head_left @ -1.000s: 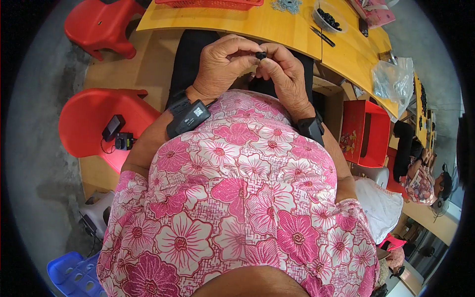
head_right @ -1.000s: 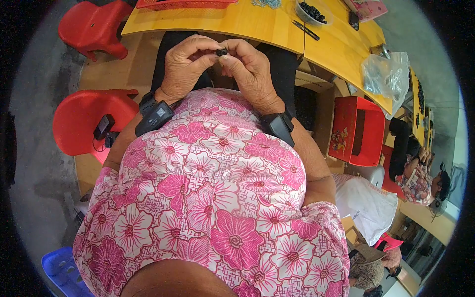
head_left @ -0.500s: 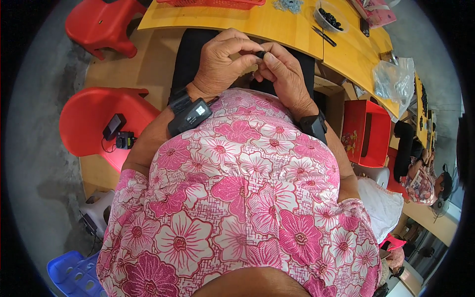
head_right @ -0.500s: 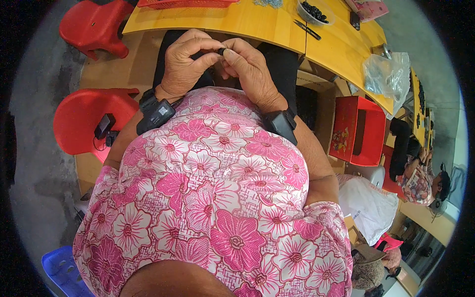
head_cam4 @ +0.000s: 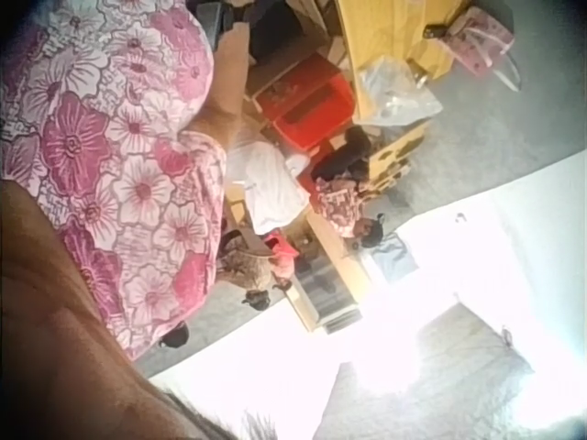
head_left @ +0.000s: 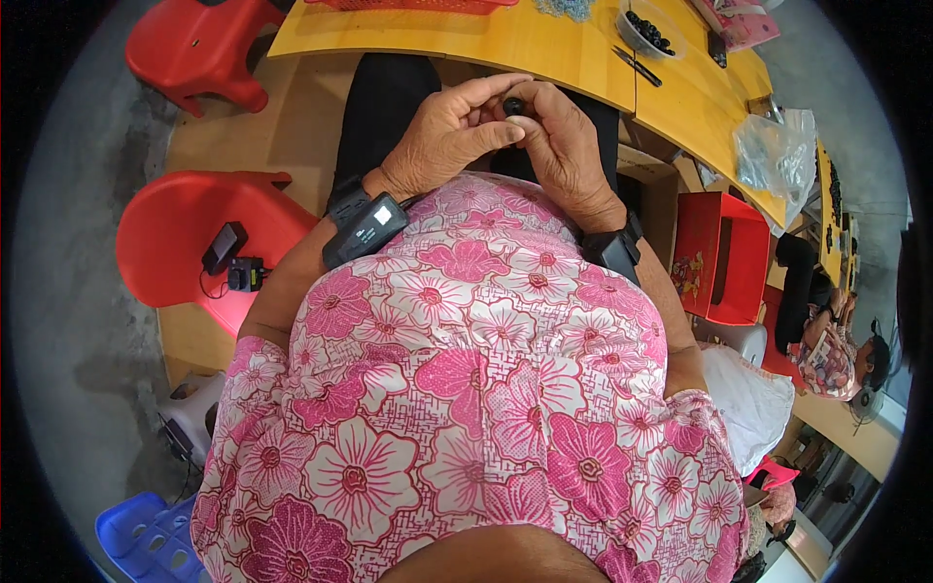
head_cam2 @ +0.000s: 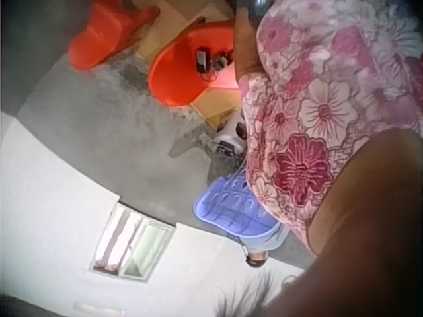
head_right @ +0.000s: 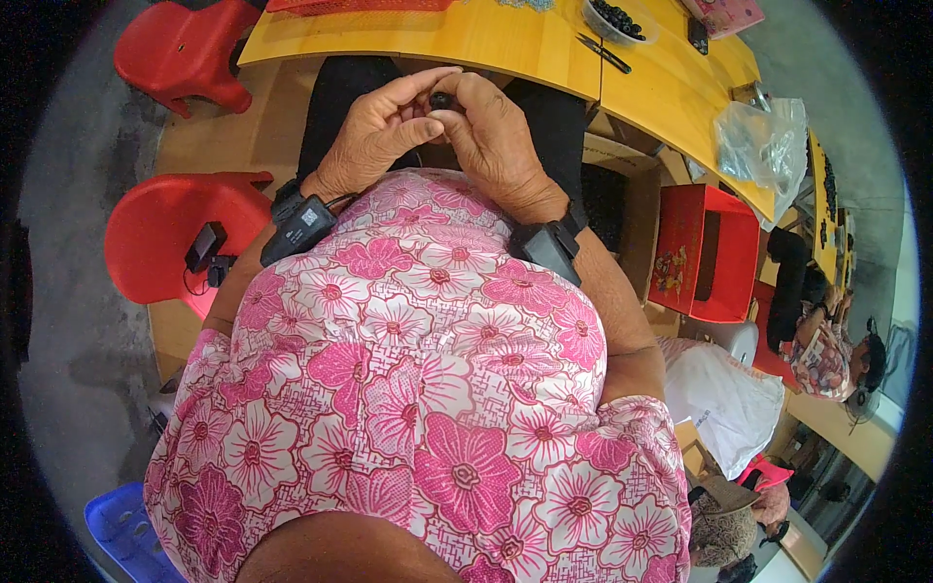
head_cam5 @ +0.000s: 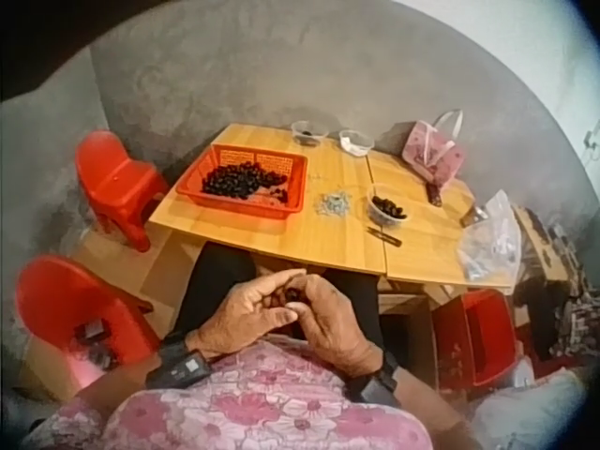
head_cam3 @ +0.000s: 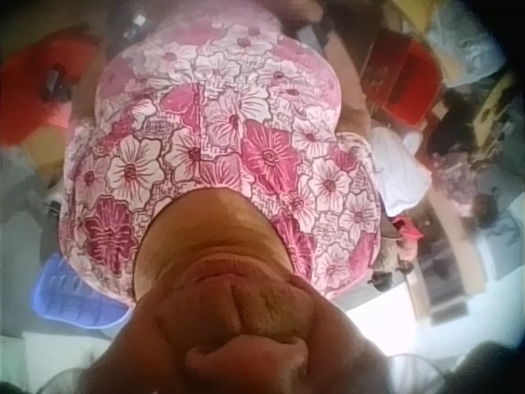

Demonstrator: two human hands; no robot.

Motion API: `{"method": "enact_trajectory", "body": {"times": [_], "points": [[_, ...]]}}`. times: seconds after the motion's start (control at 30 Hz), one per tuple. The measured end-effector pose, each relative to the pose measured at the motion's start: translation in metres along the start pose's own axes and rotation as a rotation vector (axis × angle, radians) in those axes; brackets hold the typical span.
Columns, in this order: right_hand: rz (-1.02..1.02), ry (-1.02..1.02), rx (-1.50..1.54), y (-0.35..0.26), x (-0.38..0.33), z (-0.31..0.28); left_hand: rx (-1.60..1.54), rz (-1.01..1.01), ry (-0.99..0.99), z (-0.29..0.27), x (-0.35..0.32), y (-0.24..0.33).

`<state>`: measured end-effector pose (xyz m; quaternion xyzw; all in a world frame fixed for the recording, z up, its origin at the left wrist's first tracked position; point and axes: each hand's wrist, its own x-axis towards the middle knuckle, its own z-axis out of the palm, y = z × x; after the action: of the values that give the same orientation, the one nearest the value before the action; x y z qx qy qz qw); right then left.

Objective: The person assembles small components by inserting beads into rubber caps by hand, retrieves an item from the floor, and fits additional beads into rubber caps.

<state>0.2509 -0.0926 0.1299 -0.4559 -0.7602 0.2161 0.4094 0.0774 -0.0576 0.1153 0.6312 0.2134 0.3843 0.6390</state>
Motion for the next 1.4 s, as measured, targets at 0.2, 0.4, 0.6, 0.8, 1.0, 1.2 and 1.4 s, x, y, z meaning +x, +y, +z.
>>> {"method": "enact_trajectory", "body": {"times": [0.2, 0.4, 0.6, 0.8, 1.0, 1.2, 1.4], "points": [[-0.075, 0.008, -0.014, -0.008, 0.001, -0.001, 0.120, 0.045, 0.031, 0.001, -0.002, -0.002], [-0.083, 0.002, -0.006, -0.009, 0.001, -0.001, 0.190, 0.065, 0.044, 0.001, -0.003, -0.001], [0.022, 0.008, 0.075, -0.004, -0.001, 0.001, 0.107, 0.091, 0.057, 0.002, -0.003, -0.002], [0.454, -0.006, 1.125, -0.001, -0.008, 0.009, 0.184, 0.114, 0.166, 0.000, -0.004, -0.004], [0.530, -0.121, 1.327, 0.004, -0.006, 0.009, 0.345, 0.241, 0.271, 0.001, 0.000, -0.001], [0.581, -0.110, 1.300, 0.010, -0.006, 0.008, 0.285, 0.181, 0.259, -0.002, -0.002, -0.007], [0.534, 0.083, 1.184, 0.004, -0.005, 0.008, -0.061, -0.016, 0.198, 0.004, -0.005, -0.001]]}}
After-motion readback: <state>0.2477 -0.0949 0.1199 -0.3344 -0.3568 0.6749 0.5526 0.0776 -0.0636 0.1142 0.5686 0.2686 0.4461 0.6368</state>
